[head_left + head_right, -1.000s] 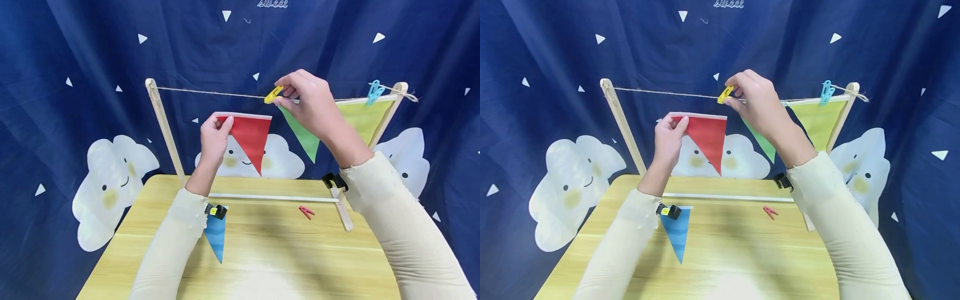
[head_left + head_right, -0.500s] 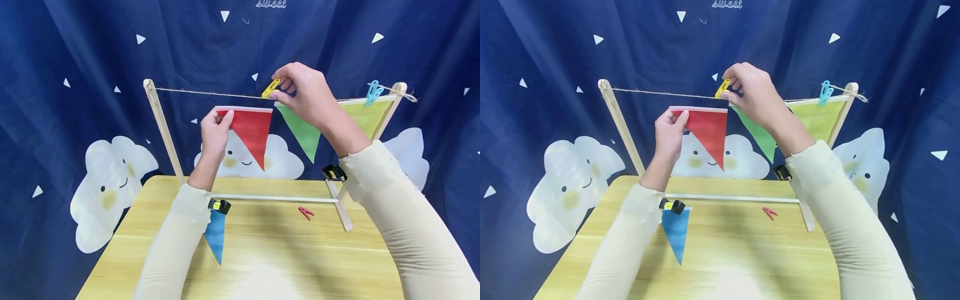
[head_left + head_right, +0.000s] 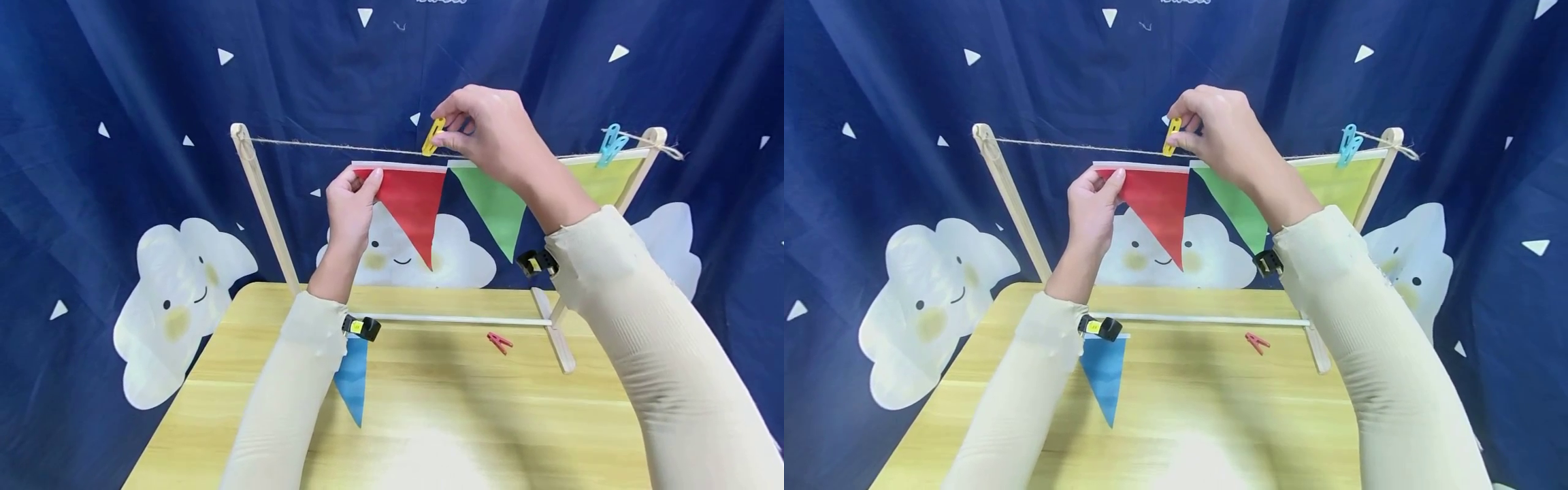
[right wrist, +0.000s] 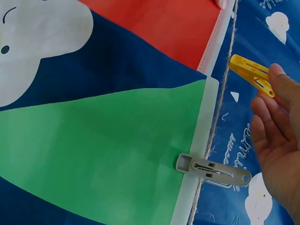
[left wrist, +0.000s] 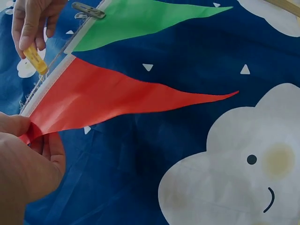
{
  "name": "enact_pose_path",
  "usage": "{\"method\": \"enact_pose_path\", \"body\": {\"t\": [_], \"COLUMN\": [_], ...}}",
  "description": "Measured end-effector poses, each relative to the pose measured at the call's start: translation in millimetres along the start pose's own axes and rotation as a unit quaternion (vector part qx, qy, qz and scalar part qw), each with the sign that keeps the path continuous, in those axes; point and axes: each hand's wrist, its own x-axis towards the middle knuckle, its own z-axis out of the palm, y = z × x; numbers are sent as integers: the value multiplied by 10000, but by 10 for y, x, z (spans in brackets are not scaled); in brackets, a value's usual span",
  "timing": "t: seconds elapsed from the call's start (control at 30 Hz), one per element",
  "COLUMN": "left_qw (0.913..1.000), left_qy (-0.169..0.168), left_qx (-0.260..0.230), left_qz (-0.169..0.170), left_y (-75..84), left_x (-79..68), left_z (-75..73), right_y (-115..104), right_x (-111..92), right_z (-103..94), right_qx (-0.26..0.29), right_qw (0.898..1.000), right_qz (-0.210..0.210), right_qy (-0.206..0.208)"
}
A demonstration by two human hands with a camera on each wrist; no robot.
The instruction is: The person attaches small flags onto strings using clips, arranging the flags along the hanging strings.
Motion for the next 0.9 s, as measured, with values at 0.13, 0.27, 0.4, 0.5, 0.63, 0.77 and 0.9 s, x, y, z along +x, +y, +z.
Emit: {"method": "enact_pose_path", "body": {"t": [0.13, 0.27, 0.4, 0.5, 0.63, 0.77, 0.9], "left_qw": [10000, 9999, 9999, 9999, 9999, 9998, 9996], "left_qy": [38, 13, 6, 41, 96, 148, 249], "left_qx": [-18, -108, -92, -91, -110, -122, -88], "left_qz": [-61, -91, -87, -84, -79, -52, -82], "left_y": [18, 12, 11, 13, 17, 16, 14], "left_x": [11, 25, 16, 13, 11, 9, 15], "left_z": [15, 27, 36, 47, 75, 106, 120], "right_y": [-4, -5, -9, -17, -30, -38, -43], "right_x": [39, 78, 117, 140, 162, 176, 183], "right_z": [15, 39, 62, 70, 70, 73, 82], "right_qx": [7, 33, 79, 94, 121, 148, 145], "right_qw": [10000, 10000, 9999, 9998, 9996, 9992, 9991], "right_qz": [-6, -4, 61, 103, 156, 240, 267], "right_qy": [-17, -70, -127, -135, -195, -298, -301]}}
